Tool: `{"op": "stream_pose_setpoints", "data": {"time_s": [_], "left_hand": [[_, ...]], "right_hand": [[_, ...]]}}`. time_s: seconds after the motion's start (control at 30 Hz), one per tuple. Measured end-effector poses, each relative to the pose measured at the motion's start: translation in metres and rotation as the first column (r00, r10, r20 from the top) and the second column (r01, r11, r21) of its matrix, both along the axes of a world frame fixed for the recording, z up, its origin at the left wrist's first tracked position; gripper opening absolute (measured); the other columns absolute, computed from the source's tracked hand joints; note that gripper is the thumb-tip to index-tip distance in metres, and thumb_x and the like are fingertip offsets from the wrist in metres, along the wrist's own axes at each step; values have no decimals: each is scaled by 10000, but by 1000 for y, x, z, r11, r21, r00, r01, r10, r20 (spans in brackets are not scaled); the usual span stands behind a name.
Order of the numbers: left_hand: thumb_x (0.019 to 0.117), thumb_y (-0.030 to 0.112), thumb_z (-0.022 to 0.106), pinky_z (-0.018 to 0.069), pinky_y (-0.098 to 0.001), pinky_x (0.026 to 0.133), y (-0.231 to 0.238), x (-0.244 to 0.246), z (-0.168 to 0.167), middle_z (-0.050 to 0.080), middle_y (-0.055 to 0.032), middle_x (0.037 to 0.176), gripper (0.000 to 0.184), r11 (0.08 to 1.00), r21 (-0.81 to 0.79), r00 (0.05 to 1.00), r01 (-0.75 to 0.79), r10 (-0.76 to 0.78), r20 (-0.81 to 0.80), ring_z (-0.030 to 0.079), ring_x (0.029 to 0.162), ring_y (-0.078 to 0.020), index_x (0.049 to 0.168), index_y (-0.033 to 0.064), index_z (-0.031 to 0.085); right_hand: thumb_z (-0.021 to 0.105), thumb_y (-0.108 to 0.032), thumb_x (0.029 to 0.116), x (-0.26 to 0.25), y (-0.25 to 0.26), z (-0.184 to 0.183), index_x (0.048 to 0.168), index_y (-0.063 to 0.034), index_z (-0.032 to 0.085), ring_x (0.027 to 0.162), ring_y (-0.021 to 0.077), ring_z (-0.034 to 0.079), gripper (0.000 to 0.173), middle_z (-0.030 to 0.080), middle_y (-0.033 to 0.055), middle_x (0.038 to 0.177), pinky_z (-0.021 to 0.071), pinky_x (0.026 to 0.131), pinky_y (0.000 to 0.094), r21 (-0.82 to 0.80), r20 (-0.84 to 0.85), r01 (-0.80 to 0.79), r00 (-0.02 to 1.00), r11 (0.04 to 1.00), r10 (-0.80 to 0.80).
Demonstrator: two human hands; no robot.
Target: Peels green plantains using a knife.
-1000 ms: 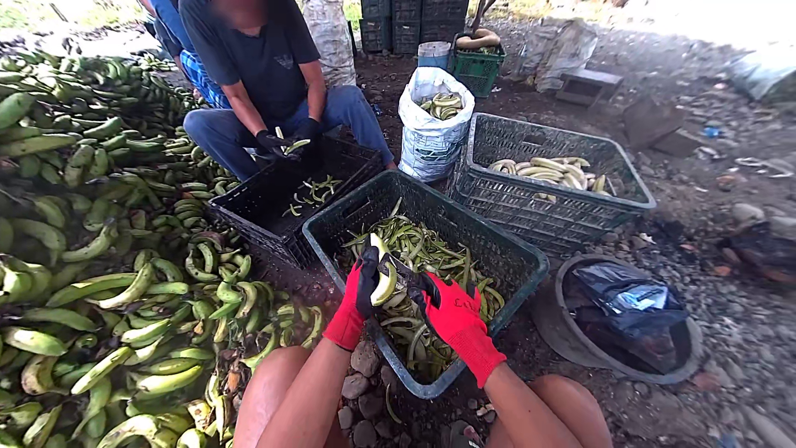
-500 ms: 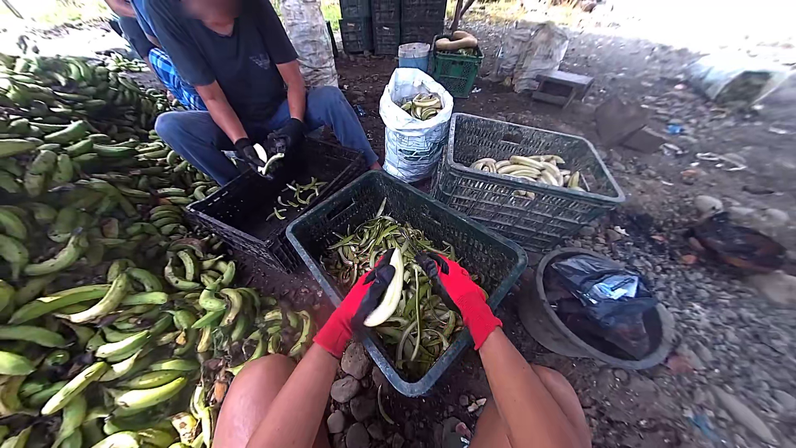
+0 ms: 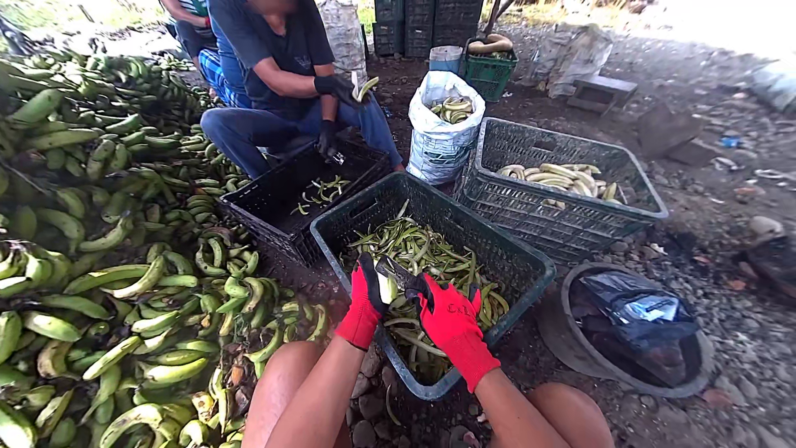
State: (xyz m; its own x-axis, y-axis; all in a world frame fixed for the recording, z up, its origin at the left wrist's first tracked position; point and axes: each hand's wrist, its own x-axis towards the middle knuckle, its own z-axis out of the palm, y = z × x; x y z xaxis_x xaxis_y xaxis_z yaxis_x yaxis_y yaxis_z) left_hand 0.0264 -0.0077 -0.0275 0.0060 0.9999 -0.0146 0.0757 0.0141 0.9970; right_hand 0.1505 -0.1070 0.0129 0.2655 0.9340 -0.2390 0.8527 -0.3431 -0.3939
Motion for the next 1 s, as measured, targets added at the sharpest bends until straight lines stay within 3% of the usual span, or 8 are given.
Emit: {"op": "stream_pose_setpoints", "data": {"time_s": [0.07, 0.13, 0.23, 0.47, 0.63, 0.77, 0.93, 1.0], "left_hand": [[1122, 188, 293, 551, -266, 719, 1, 9, -4, 613, -70, 896, 337, 996, -65, 932, 54, -27, 361, 615, 763, -90, 1200, -13, 552], [1131, 237, 266, 547, -299, 711, 7, 7, -5, 592, -83, 899, 382, 986, -126, 891, 108, -39, 453, 602, 751, -123, 1231, -16, 534], [1130, 256, 301, 557, -286, 631, 13, 6, -5, 607, -75, 804, 370, 977, -186, 890, 105, -9, 456, 618, 669, -132, 1116, -6, 562], [1105, 131, 313, 532, -227, 840, -4, 5, 1, 643, -67, 1060, 358, 949, 55, 934, 312, -317, 167, 618, 904, -47, 1318, -36, 547], [1033, 458, 432, 512, -274, 1008, -12, 3, 6, 603, -102, 1364, 673, 750, 142, 745, 646, -660, 97, 614, 1161, -86, 1512, -14, 400], [1000, 471, 468, 591, -298, 724, -17, 5, 11, 671, -70, 1096, 713, 762, 56, 744, 645, -644, 181, 670, 827, -125, 1545, 25, 352], [1105, 233, 346, 554, -284, 522, 4, -3, 4, 634, -69, 741, 303, 877, -228, 830, 423, -274, 486, 622, 579, -137, 1083, 38, 577], [1076, 114, 308, 570, -256, 635, 5, -18, -4, 650, -19, 735, 313, 895, -113, 818, 432, -337, 466, 645, 655, -88, 955, 50, 589]], "right_hand": [[437, -440, 1075, 13, -2, 0, 1588, -270, 409, 1354, 376, 541, 541, 610, 189, 1409, 142, 1212, 694, -4, -18, -32, 999, 999, 32], [492, -457, 1042, 15, -13, -4, 1574, -288, 435, 1363, 412, 517, 561, 586, 212, 1424, 138, 1197, 716, 53, 13, -74, 997, 996, 73], [517, -458, 1029, 10, -20, -5, 1572, -316, 434, 1361, 429, 507, 567, 567, 229, 1431, 120, 1195, 721, 41, 24, -81, 997, 996, 80], [393, -502, 1079, 33, 6, -12, 1543, -289, 477, 1352, 282, 560, 517, 654, 99, 1381, 177, 1219, 661, 20, -160, 39, 986, 999, -36], [344, -491, 1096, 56, 22, -12, 1499, -261, 531, 1346, 246, 562, 500, 644, 75, 1401, 317, 1174, 594, 59, -338, 127, 936, 990, -100], [345, -434, 1114, 65, 26, -17, 1479, -149, 547, 1349, 272, 557, 506, 609, 140, 1430, 397, 1142, 517, 75, -453, 215, 877, 974, -159], [401, -475, 1080, 40, 6, -21, 1531, -216, 496, 1339, 286, 570, 528, 648, 122, 1387, 304, 1191, 584, 119, -260, 52, 965, 992, -19], [431, -525, 1055, 25, -5, -25, 1559, -269, 456, 1368, 337, 535, 566, 621, 143, 1414, 164, 1231, 650, 99, -111, -102, 987, 990, 113]]}}
